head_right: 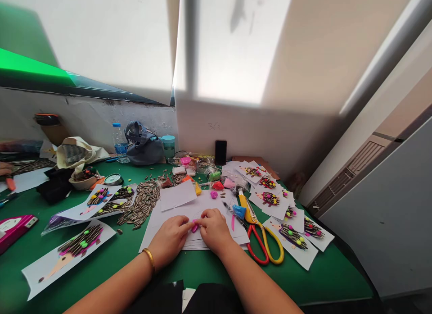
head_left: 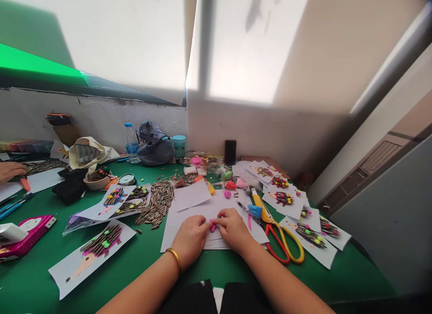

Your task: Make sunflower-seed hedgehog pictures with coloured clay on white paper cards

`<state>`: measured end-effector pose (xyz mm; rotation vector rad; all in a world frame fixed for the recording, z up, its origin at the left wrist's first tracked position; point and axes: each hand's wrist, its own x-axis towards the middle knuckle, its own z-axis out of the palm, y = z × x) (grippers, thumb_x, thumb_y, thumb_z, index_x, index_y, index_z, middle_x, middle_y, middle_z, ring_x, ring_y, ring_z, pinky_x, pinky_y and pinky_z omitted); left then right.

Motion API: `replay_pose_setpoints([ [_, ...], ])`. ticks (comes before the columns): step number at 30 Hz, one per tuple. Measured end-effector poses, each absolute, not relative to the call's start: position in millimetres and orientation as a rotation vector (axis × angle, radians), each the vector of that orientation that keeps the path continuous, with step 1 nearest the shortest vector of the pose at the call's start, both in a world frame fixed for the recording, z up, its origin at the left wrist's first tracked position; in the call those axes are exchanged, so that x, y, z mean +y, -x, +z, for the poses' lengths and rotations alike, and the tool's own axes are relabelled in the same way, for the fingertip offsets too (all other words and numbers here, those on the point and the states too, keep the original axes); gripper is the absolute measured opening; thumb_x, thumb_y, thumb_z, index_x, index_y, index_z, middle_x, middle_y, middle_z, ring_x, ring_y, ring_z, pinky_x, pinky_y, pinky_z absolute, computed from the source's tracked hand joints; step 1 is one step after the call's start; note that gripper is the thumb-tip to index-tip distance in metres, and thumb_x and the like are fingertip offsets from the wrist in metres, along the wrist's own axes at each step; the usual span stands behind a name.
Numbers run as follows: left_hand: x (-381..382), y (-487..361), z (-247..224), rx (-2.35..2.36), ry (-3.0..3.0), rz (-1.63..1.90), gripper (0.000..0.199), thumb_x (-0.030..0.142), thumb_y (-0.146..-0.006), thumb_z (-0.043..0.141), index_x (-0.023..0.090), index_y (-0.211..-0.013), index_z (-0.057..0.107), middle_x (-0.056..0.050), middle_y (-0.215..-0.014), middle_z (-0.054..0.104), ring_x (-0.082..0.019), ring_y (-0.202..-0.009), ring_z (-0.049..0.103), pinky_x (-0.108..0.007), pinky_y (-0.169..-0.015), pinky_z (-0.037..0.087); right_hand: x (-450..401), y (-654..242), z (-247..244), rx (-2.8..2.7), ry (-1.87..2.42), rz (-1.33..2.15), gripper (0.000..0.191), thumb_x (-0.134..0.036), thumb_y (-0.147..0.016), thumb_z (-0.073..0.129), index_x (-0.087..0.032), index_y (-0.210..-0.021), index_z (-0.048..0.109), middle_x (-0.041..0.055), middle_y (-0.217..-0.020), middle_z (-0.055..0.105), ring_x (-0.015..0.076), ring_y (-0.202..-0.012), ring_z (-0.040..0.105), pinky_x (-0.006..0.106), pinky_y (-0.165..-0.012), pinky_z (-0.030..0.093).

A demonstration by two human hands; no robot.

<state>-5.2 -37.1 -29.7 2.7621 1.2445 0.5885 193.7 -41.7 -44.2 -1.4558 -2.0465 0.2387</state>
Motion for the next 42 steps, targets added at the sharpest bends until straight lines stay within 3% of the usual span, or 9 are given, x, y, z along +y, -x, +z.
replay_pose_setpoints([
  [8,-36.9,4.5,-29.5,1.246,-2.743,0.59,0.029,0.012,-0.086,0.054,0.024,-0.106,0.071,-0.008,-0.108,0.066,-0.024,-0.099,0.06,-0.039,-0.09,0.049,-37.8,-197.5,-47.9,-2.001,1.437,0.226,0.043,-0.001,-0.077,0.055,-0.029,-0.1,0.079,0.0054,-0.1,0.067,0.0215,-0.1,0.054,0.034,-0.092,0.046],
  [14,-36.9,4.6,-29.1,1.249,-2.745,0.561,0.029,0.013,-0.088,0.052,0.024,-0.108,0.07,-0.008,-0.108,0.065,-0.023,-0.099,0.059,-0.039,-0.091,0.048,-39.9,-193.9,-45.0,-2.056,1.493,0.211,0.043,-0.005,-0.079,0.057,-0.035,-0.1,0.077,0.0034,-0.098,0.066,0.0218,-0.1,0.054,0.035,-0.091,0.045],
  [22,-36.2,4.2,-29.0,1.225,-2.746,0.593,0.028,0.012,-0.087,0.053,0.025,-0.105,0.07,-0.008,-0.106,0.065,-0.023,-0.098,0.06,-0.039,-0.09,0.049,-37.9,-196.9,-48.5,-1.984,1.469,0.235,0.045,-0.002,-0.077,0.054,-0.027,-0.106,0.077,0.0056,-0.098,0.066,0.0211,-0.099,0.055,0.034,-0.092,0.046],
  [30,-35.4,5.3,-29.6,1.227,-2.742,0.597,0.029,0.012,-0.086,0.053,0.025,-0.105,0.07,-0.008,-0.107,0.065,-0.023,-0.099,0.06,-0.04,-0.091,0.049,-39.7,-193.3,-45.2,-2.032,1.516,0.229,0.042,-0.005,-0.078,0.057,-0.033,-0.101,0.078,0.0047,-0.097,0.066,0.0222,-0.1,0.054,0.035,-0.091,0.045],
  [37,-33.3,1.9,-30.3,1.3,-2.724,0.579,0.037,0.009,-0.088,0.046,0.02,-0.12,0.061,-0.009,-0.109,0.065,-0.024,-0.104,0.058,-0.041,-0.093,0.047,-37.5,-196.4,-47.4,-2.008,1.501,0.239,0.045,-0.003,-0.077,0.054,-0.027,-0.108,0.076,0.0056,-0.099,0.066,0.021,-0.099,0.054,0.033,-0.092,0.045],
  [42,-33.8,-0.6,-27.5,1.343,-2.722,0.526,0.039,0.011,-0.088,0.048,0.026,-0.121,0.062,-0.007,-0.108,0.062,-0.024,-0.104,0.055,-0.043,-0.093,0.045,-40.2,-193.1,-45.1,-2.032,1.52,0.231,0.046,-0.004,-0.077,0.055,-0.033,-0.107,0.076,0.0043,-0.098,0.065,0.0215,-0.1,0.054,0.034,-0.092,0.044],
])
